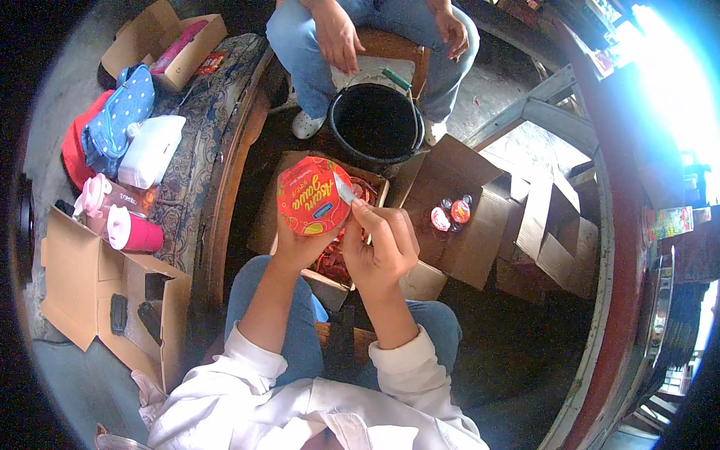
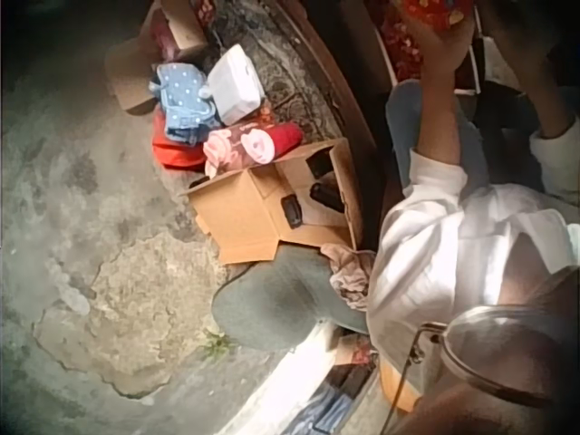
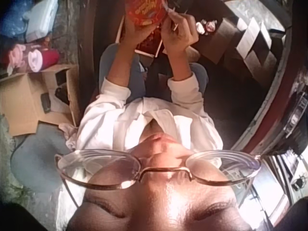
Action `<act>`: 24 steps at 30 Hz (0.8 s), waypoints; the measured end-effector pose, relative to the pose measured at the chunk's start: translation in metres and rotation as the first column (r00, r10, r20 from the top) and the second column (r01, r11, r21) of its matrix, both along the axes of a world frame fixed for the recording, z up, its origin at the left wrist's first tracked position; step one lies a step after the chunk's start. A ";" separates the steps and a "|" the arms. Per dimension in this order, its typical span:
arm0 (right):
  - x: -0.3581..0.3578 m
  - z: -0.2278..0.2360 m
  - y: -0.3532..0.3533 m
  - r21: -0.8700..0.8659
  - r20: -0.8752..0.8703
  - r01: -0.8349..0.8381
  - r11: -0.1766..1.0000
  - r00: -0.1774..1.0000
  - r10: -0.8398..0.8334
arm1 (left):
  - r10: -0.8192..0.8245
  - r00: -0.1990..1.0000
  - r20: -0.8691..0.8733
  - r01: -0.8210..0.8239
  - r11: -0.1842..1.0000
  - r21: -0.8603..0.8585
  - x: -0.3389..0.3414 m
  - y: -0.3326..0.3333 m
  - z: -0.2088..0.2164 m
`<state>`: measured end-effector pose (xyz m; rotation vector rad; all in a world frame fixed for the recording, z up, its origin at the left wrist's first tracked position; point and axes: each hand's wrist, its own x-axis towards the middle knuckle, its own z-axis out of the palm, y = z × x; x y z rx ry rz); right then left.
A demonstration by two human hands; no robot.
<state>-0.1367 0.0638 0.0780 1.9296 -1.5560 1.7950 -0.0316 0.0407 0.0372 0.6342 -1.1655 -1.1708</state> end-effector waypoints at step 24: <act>-0.007 -0.002 -0.002 0.089 0.214 -0.116 0.989 0.972 0.095 | -0.078 0.997 0.018 0.076 0.993 0.089 0.005 0.000 0.004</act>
